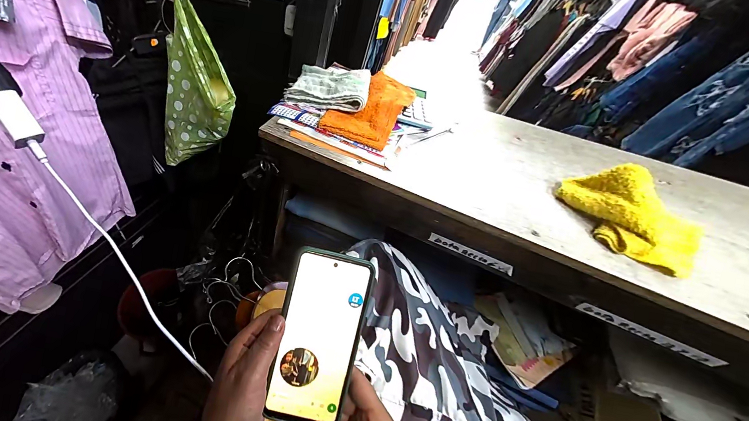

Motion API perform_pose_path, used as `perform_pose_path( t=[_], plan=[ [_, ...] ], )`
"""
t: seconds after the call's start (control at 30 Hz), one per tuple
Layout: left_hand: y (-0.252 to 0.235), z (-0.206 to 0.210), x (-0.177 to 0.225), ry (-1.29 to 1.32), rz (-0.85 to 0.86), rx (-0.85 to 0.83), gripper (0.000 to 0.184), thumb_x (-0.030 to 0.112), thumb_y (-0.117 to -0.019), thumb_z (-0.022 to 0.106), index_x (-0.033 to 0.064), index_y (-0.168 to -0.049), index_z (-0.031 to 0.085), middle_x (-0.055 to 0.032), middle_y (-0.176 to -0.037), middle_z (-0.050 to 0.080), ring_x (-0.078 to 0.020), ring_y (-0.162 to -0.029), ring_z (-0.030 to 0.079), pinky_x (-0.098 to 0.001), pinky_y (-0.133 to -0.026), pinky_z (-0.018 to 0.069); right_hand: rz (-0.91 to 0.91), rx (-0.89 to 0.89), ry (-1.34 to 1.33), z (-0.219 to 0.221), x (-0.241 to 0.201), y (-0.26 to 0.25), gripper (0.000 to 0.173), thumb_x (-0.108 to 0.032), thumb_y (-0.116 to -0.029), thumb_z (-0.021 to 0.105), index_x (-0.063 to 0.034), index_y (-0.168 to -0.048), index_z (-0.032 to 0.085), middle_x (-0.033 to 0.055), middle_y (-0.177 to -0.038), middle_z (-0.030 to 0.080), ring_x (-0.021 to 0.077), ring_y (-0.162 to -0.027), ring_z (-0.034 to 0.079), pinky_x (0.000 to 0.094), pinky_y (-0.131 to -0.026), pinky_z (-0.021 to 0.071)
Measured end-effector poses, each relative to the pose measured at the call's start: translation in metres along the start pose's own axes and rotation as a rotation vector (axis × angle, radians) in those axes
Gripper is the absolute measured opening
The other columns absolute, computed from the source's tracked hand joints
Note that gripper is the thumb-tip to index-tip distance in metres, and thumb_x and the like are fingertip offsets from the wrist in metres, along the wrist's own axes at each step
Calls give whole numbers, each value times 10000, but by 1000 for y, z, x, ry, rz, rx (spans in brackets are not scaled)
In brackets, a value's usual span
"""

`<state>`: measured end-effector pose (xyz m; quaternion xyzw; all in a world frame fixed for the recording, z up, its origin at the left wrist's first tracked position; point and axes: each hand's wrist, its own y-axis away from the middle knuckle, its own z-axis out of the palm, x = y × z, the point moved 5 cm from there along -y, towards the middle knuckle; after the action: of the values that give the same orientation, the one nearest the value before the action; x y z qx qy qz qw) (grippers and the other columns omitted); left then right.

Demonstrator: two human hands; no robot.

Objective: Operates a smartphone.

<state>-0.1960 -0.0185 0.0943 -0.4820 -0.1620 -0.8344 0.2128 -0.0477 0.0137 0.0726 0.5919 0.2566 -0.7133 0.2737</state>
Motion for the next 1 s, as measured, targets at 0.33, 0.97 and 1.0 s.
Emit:
perform_pose_path(
  t=[0.33, 0.97, 1.0],
  plan=[
    [0, -1, -1, 15, -1, -8, 383, 134, -1038, 299, -59, -1127, 617, -91, -972, 733, -129, -920, 726, -308, -880, 605, 4, 8, 17, 0, 0, 0, 624, 107, -851, 565, 61, -1434, 347, 13, -1187, 721, 68, -1044, 711, 274, -927, 592],
    [2, 5, 6, 11, -30, 36, 381, 95, -1048, 261, -43, -1138, 603, -46, -955, 737, -90, -899, 724, -285, -868, 606, 33, 69, 55, 2, -5, -1, 613, 131, -822, 533, 67, -1405, 354, -31, -1117, 732, 21, -966, 715, 255, -892, 595],
    [1, 5, 6, 11, -32, 34, 381, 97, -1048, 260, -42, -1141, 603, -47, -956, 739, -90, -899, 725, -285, -868, 606, 35, 73, 56, 2, -5, -1, 617, 132, -819, 534, 68, -1406, 354, -33, -1112, 733, 19, -960, 716, 254, -887, 595]
  ],
)
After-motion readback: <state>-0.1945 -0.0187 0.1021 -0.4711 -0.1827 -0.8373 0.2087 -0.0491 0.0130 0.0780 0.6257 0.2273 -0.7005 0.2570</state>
